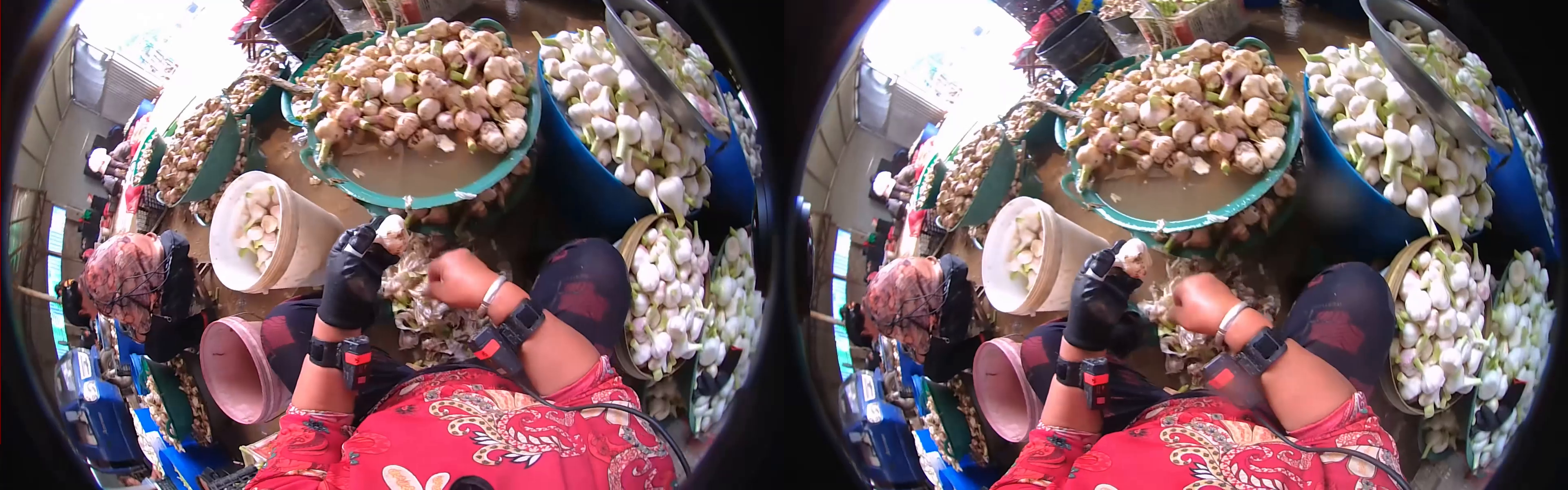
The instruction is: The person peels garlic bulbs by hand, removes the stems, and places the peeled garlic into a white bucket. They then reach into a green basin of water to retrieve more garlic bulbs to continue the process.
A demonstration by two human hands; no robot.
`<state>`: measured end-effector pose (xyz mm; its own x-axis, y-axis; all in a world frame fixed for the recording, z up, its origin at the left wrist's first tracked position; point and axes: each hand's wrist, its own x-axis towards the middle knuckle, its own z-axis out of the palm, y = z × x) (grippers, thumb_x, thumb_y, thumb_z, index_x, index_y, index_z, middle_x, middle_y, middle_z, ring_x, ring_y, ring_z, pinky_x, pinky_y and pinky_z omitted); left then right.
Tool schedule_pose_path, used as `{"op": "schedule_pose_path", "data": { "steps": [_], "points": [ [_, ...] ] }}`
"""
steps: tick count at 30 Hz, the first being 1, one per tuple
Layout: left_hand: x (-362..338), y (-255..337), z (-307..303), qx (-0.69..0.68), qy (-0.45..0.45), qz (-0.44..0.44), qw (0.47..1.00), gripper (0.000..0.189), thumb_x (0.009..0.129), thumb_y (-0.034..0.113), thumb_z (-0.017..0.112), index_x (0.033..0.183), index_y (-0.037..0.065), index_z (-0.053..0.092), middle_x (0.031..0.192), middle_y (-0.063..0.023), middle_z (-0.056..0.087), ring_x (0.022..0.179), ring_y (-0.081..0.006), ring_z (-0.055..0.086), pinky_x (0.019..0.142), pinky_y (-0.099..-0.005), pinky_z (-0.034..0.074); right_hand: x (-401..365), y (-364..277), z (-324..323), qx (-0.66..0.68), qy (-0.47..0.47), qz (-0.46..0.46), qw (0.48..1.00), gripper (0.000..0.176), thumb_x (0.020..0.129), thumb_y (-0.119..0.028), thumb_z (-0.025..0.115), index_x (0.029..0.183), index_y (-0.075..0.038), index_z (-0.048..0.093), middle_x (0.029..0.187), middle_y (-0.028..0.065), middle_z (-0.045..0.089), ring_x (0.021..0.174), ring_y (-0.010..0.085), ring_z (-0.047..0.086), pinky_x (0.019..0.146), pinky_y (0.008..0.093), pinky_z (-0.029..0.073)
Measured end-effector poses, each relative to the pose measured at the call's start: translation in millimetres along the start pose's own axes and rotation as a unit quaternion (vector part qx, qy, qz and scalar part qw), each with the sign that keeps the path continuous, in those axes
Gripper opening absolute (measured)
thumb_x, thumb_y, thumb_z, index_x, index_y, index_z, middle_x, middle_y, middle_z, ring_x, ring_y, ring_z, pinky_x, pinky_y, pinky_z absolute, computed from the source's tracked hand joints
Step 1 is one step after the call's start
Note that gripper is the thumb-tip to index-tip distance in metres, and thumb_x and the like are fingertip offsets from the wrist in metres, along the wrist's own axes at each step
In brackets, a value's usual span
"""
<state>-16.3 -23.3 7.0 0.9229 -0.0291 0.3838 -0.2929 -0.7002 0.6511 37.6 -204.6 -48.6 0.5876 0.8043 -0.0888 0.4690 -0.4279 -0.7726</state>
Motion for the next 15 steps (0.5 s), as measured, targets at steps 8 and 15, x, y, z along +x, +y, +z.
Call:
{"op": "schedule_pose_path", "data": {
  "steps": [8, 15],
  "points": [
    [3.4, 15.0, 11.2, -0.484, 0.011, -0.316, 0.816, 0.028, 0.091, 0.016, 0.057, 0.113, -0.001, 0.059, 0.098, -0.0084, 0.064, 0.085, -0.0158, 0.061, 0.079, -0.0291, 0.049, 4.4, -13.4, -17.0, 0.583, 0.103, -0.001, 0.806, 0.054, 0.076, 0.005, 0.068, 0.126, -0.004, 0.050, 0.108, 0.0060, 0.059, 0.100, 0.0131, 0.059, 0.086, 0.0288, 0.051],
    [7.4, 11.8, 16.6, -0.351, -0.059, -0.236, 0.904, 0.035, 0.091, 0.014, 0.055, 0.122, -0.004, 0.053, 0.103, -0.0107, 0.063, 0.091, -0.0175, 0.062, 0.082, -0.0295, 0.050, 3.2, -12.7, -12.3, 0.496, 0.214, -0.014, 0.841, 0.052, 0.074, 0.008, 0.069, 0.122, -0.003, 0.053, 0.103, 0.0052, 0.062, 0.091, 0.0116, 0.061, 0.082, 0.0272, 0.052]
  ]
}}
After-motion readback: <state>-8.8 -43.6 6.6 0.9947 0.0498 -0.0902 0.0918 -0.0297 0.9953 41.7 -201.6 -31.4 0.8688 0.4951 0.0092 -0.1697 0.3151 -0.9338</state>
